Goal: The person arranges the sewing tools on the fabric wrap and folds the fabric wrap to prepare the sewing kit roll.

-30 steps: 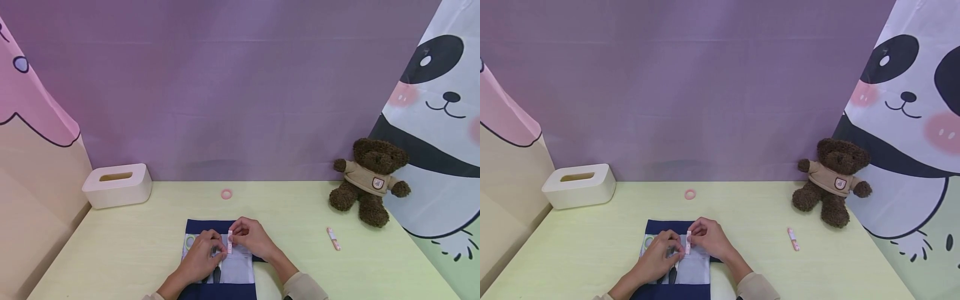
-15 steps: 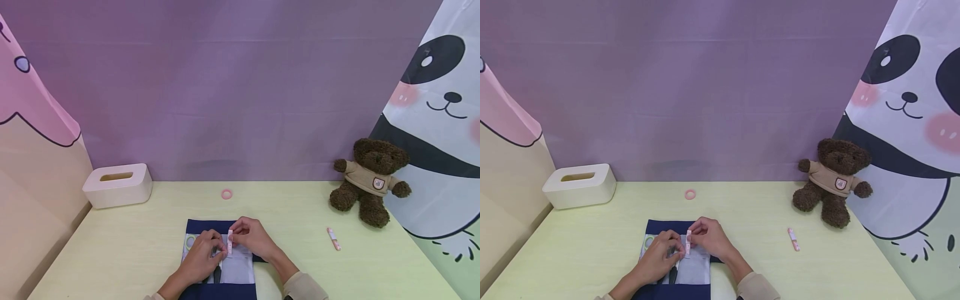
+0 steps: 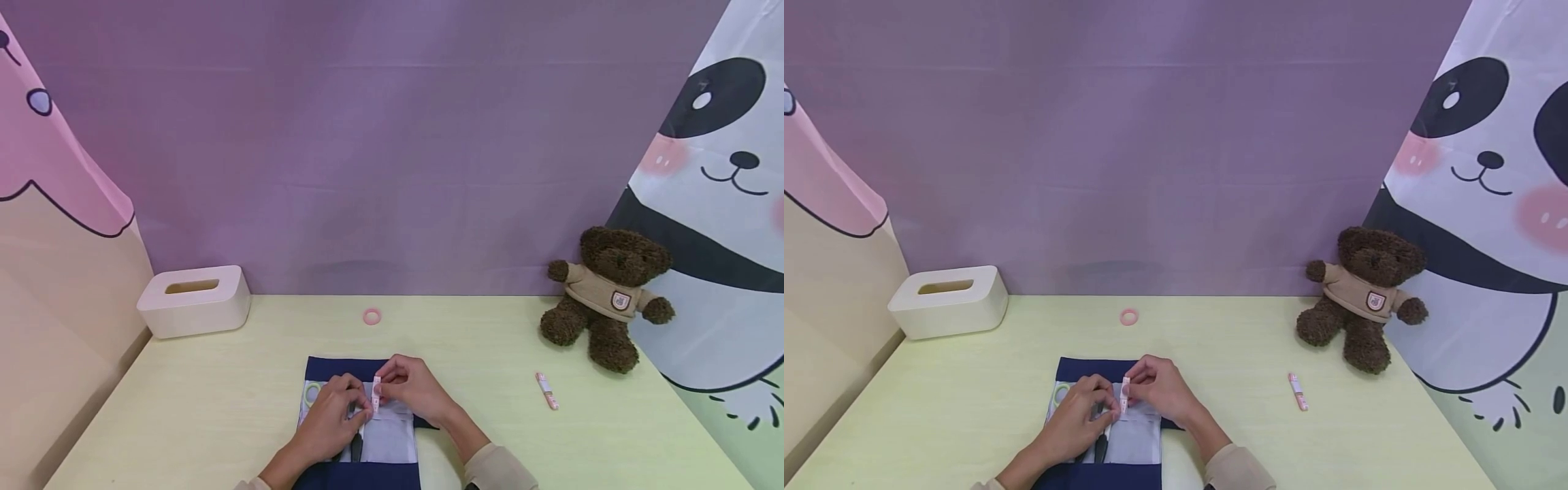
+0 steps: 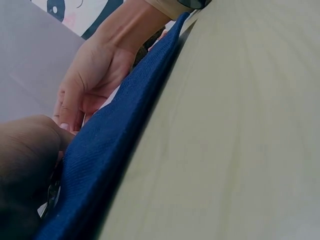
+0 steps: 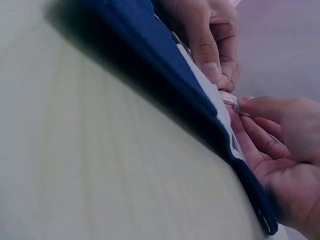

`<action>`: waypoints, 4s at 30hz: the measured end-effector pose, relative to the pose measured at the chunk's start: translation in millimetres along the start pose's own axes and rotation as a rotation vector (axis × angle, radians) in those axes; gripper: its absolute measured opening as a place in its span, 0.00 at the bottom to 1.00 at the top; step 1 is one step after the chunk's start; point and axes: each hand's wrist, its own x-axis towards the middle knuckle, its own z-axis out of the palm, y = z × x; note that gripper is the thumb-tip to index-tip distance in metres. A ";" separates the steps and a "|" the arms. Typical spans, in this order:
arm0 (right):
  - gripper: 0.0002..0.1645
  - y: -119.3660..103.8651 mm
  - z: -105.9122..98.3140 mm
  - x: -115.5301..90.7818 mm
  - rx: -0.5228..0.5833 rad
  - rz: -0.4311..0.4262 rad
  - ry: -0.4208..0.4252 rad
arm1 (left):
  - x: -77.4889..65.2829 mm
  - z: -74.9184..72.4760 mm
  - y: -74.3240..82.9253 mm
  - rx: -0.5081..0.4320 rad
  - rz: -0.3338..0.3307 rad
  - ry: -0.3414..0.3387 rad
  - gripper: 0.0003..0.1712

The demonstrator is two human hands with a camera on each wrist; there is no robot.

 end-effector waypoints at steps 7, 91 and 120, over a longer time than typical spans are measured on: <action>0.13 0.5 0.8 -0.4 0.015 0.000 0.021 | 0.2 0.7 1.1 0.005 -0.002 0.013 0.08; 0.05 5.2 -4.1 -3.4 -0.347 -0.129 -0.101 | 0.4 -16.8 -18.3 -0.081 0.043 -0.069 0.07; 0.24 6.8 -205.0 -96.5 -0.420 0.041 0.259 | 1.4 -12.6 -19.5 -0.082 -0.012 -0.099 0.06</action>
